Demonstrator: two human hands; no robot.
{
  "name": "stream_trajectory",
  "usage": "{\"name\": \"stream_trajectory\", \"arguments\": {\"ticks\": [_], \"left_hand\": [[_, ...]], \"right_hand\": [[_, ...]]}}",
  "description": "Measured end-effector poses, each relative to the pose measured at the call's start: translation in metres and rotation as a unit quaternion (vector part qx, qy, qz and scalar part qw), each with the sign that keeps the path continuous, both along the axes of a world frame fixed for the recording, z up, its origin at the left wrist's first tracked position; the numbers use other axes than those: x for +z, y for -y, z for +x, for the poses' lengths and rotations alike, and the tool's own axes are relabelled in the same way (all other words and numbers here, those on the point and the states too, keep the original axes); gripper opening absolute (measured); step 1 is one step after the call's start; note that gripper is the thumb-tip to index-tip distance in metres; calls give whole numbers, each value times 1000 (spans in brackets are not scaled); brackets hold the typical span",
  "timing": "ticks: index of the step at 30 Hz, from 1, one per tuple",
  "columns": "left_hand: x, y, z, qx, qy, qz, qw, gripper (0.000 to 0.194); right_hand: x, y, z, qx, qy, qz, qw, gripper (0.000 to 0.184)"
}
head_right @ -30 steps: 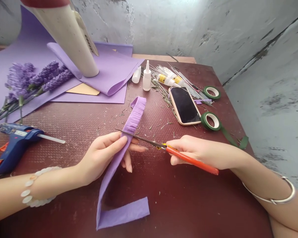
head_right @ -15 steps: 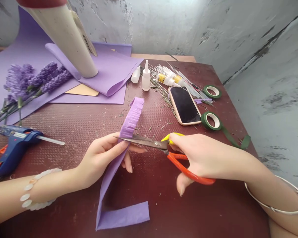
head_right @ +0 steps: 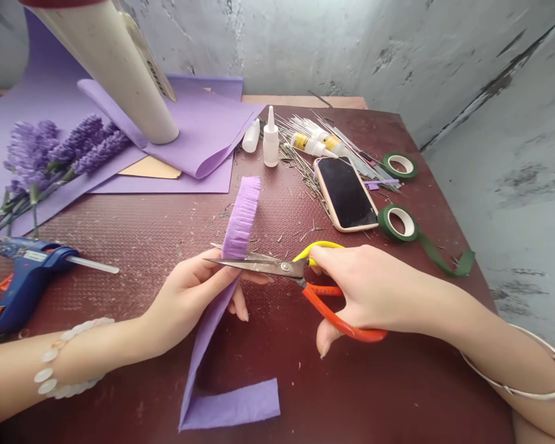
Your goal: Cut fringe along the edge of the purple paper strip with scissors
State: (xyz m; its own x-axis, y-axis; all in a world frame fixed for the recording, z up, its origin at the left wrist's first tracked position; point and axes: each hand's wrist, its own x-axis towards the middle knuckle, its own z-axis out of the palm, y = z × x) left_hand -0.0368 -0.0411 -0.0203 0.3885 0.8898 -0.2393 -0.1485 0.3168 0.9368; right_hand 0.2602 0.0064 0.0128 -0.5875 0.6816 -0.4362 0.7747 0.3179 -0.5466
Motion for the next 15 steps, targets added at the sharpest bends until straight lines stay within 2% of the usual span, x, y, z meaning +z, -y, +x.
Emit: {"name": "stream_trajectory", "arguments": {"ticks": [10,12,15], "left_hand": [[1,-1,-1,-17,5,5,1000,31],[2,-1,-2,-17,-2,3,1000,32],[2,-1,-2,-19,-6,2,1000,31]], "right_hand": [[-3,-1,-10,-9,-5,-30,999,73],[-4,0,-8,-12,-9,-34,999,64],[-6,1,-2,-7,-23,-25,999,40]]}}
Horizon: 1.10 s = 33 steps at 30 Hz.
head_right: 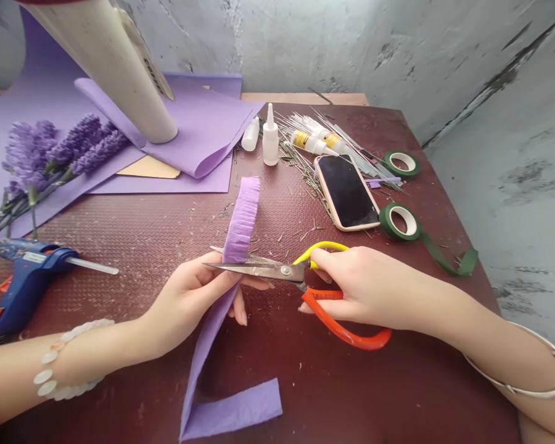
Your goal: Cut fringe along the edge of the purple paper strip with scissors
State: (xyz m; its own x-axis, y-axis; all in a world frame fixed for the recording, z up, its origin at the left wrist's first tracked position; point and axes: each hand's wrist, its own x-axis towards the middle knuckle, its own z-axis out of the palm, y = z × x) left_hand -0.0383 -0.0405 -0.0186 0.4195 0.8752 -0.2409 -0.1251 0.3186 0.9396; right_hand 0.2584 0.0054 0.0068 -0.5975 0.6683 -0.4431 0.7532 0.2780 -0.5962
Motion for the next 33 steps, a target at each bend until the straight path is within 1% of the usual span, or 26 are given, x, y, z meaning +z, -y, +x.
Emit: {"name": "stream_trajectory", "arguments": {"ticks": [1,3,8,14,23,29,33], "left_hand": [[0,0,0,-1,0,1,1000,30],[-1,0,1,0,5,5,1000,30],[-3,0,1,9,25,-11,1000,27],[-5,1,-1,7,34,-14,999,22],[-5,1,0,3,39,-18,999,20],[-4,0,0,2,45,-28,999,23],[-4,1,0,-3,60,-48,997,27]], "right_hand": [[-1,0,2,4,-4,8,1000,32],[-2,1,4,17,-5,22,1000,22],[-9,2,3,25,1,44,999,13],[-11,3,8,37,0,68,997,17],[-6,-1,5,43,42,37,998,12],[-7,-1,6,34,31,31,998,13],[-3,2,5,31,26,20,999,16]]}}
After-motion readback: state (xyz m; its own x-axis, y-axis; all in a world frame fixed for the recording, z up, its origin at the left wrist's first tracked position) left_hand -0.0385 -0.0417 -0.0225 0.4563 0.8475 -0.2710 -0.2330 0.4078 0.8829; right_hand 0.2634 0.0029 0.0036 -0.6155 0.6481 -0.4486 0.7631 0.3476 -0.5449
